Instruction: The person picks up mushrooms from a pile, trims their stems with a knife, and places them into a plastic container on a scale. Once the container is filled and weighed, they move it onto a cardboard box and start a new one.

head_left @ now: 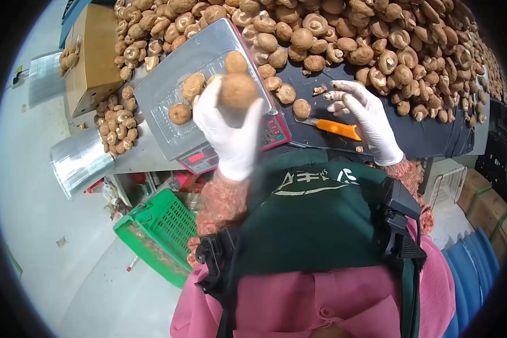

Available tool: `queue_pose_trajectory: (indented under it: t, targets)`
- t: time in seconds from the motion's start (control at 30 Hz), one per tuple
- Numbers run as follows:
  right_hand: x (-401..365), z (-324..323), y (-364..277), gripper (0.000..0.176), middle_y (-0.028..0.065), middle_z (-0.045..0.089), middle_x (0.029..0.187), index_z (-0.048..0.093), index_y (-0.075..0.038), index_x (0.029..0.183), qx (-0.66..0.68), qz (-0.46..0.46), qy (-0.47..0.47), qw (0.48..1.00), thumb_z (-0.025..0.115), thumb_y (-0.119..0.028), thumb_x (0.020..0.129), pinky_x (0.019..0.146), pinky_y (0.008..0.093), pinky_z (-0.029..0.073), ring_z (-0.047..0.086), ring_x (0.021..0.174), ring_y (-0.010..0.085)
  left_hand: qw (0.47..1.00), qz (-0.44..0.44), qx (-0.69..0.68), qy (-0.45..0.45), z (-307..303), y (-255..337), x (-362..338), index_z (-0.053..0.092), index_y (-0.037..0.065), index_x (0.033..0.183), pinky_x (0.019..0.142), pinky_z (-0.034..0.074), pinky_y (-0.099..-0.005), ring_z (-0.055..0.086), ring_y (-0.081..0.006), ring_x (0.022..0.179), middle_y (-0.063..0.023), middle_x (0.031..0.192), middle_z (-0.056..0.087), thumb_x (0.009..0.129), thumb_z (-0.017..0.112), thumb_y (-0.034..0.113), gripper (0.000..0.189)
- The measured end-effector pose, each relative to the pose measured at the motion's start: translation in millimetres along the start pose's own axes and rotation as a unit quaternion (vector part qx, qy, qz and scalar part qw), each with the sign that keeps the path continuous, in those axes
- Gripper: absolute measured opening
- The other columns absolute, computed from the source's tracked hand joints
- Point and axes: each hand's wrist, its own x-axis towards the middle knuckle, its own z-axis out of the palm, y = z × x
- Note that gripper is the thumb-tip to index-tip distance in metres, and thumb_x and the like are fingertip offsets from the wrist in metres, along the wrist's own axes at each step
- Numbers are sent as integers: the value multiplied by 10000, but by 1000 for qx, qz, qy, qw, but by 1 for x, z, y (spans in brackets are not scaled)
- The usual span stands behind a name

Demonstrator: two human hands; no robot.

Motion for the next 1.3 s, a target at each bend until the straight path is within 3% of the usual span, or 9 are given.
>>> queue_pose_trajectory:
  t: [0.17, 0.3, 0.67, 0.77, 0.97, 1.07, 1.13, 1.27, 1.3]
  targets:
    - [-9, -11, 11, 385, 77, 663, 1146, 572, 16, 1324, -26, 4, 43, 999, 559, -231, 1028, 885, 269, 508, 646, 971, 130, 997, -75, -14, 30, -1, -23, 37, 534, 18, 1347, 1140, 298, -494, 489, -352, 1263, -169, 1277, 585, 761, 852, 231, 700]
    - [-11, -18, 22, 362, 54, 665, 1120, 594, -1, 1310, -61, 2, 58, 996, 576, -222, 1024, 882, 258, 505, 645, 954, 120, 972, 29, 226, -64, 11, -49, 46, 509, 31, 1392, 1153, 244, -569, 492, -330, 1290, -178, 1314, 574, 872, 722, 382, 663]
    - [-18, -51, 35, 320, 56, 650, 1193, 582, 30, 1313, -133, -52, 169, 975, 558, -119, 1031, 894, 247, 510, 645, 988, 109, 991, -89, 101, 21, -66, -83, 24, 545, -52, 1345, 1093, 392, -429, 542, -373, 1231, -239, 1285, 597, 834, 772, 160, 598]
    - [-18, -56, 39, 308, 49, 654, 1194, 597, 27, 1298, -158, -61, 176, 970, 563, -115, 1027, 896, 249, 515, 648, 990, 107, 975, -69, 165, -132, -89, -101, 17, 579, -42, 1302, 1078, 402, -459, 589, -363, 1170, -211, 1197, 650, 798, 813, 209, 610]
    - [-37, -21, 8, 303, 101, 692, 1150, 594, 29, 1277, -138, -36, 119, 983, 558, -103, 1006, 880, 282, 538, 669, 960, 135, 994, -42, 96, 36, -77, -50, 22, 615, 19, 1248, 994, 475, -395, 636, -316, 1052, -153, 1125, 682, 761, 829, 131, 544]
    - [-51, -4, 17, 653, 173, 581, 1360, 374, -30, 1507, 234, 67, -115, 963, 602, -355, 988, 882, 365, 575, 662, 1083, 263, 959, 151, -5, -240, -52, 27, 28, 583, 26, 1299, 1145, 312, -517, 587, -337, 1150, -122, 1208, 657, 711, 876, 281, 705]
    - [-66, 17, 0, 652, 171, 569, 1363, 372, -79, 1510, 412, 126, -79, 899, 617, -366, 979, 791, 338, 589, 669, 1028, 253, 928, 175, -55, -325, -24, 53, 20, 545, 46, 1379, 1160, 297, -527, 570, -332, 1190, -126, 1247, 637, 696, 890, 328, 816]
    - [-86, -31, 6, 391, 104, 656, 1004, 556, -29, 1208, 188, 79, -3, 979, 657, -292, 937, 518, 195, 406, 590, 724, 106, 941, 28, -108, -321, -16, 43, 5, 560, 47, 1384, 1087, 410, -422, 593, -305, 1148, -132, 1250, 633, 730, 871, 191, 738]
    - [-97, -53, 6, 295, 62, 666, 988, 613, -20, 1117, 69, 108, 0, 992, 648, -252, 939, 600, 210, 463, 600, 820, 89, 930, -80, -144, -330, -19, 43, 4, 579, 50, 1371, 1064, 427, -415, 601, -311, 1125, -131, 1202, 657, 768, 833, 141, 661]
